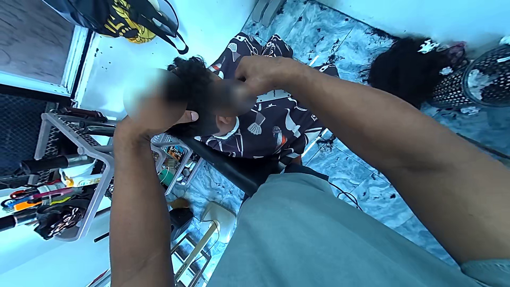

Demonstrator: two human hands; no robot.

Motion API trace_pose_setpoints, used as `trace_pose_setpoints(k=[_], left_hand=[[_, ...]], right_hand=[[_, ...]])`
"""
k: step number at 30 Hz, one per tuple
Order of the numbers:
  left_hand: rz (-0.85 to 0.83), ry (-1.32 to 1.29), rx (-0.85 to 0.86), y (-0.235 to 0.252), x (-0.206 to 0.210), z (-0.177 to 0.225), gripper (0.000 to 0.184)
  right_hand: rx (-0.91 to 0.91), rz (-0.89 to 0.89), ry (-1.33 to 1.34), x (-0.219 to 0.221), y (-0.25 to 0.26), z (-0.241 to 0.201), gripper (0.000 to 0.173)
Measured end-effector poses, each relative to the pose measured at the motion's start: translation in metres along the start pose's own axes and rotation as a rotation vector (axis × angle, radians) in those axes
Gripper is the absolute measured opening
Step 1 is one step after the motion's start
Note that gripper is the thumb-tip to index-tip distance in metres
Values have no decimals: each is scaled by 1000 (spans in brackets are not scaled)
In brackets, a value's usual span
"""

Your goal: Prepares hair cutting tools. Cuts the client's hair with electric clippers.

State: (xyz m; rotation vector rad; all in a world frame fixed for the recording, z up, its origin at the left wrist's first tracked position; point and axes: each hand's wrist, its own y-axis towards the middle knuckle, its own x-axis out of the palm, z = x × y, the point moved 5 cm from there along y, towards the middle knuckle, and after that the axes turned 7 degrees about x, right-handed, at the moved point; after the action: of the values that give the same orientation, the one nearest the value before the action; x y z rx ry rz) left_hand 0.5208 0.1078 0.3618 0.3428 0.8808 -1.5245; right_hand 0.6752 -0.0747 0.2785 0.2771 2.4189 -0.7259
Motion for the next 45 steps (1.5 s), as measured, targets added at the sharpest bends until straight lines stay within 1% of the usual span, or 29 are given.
trace_pose_setpoints(k=[3,5,8,11,14,18,21,24,28,32,36,37,38,40,41,44,45], left_hand=[[2,6,-9,0,-1,0,104],[0,5,-9,0,0,0,103],[-2,2,-16,1,-1,-2,103],[-4,-11,-13,1,-1,-3,102],[-5,-29,-10,1,-1,-3,100],[-6,-30,-5,2,-2,-5,100],[-7,-23,-2,2,-2,-5,100],[-6,-19,0,3,-2,-6,100],[-4,-9,5,3,-3,-8,101],[2,-6,-2,3,-3,-8,102],[0,-23,11,3,-3,-8,101],[-1,-25,12,3,-3,-8,101],[-2,-19,9,3,-3,-8,100],[4,-3,3,2,-3,-8,99],[7,-3,2,2,-3,-7,98],[9,-28,11,2,-2,-4,98],[7,-35,13,2,-1,-4,99]], right_hand=[[28,1,8,-2,0,-1,37],[-7,1,75,-3,-1,-3,36],[-33,-1,43,-4,-1,-6,35],[-55,5,69,-4,1,-4,35],[-33,1,32,-4,1,-4,34],[-83,0,146,-2,2,-1,33],[-34,-10,96,0,2,-2,33],[-71,-24,253,-2,2,-1,31],[-37,-28,149,1,2,-4,32],[-50,-74,392,0,0,-6,30],[-21,-37,161,2,0,-6,32],[-4,-37,190,1,1,-4,32],[1,-43,273,0,0,-4,31],[-30,-65,417,-1,-1,-5,30],[-38,-64,398,-1,-1,-6,29],[6,-42,187,1,0,-6,30],[32,-46,219,0,0,-5,30]])
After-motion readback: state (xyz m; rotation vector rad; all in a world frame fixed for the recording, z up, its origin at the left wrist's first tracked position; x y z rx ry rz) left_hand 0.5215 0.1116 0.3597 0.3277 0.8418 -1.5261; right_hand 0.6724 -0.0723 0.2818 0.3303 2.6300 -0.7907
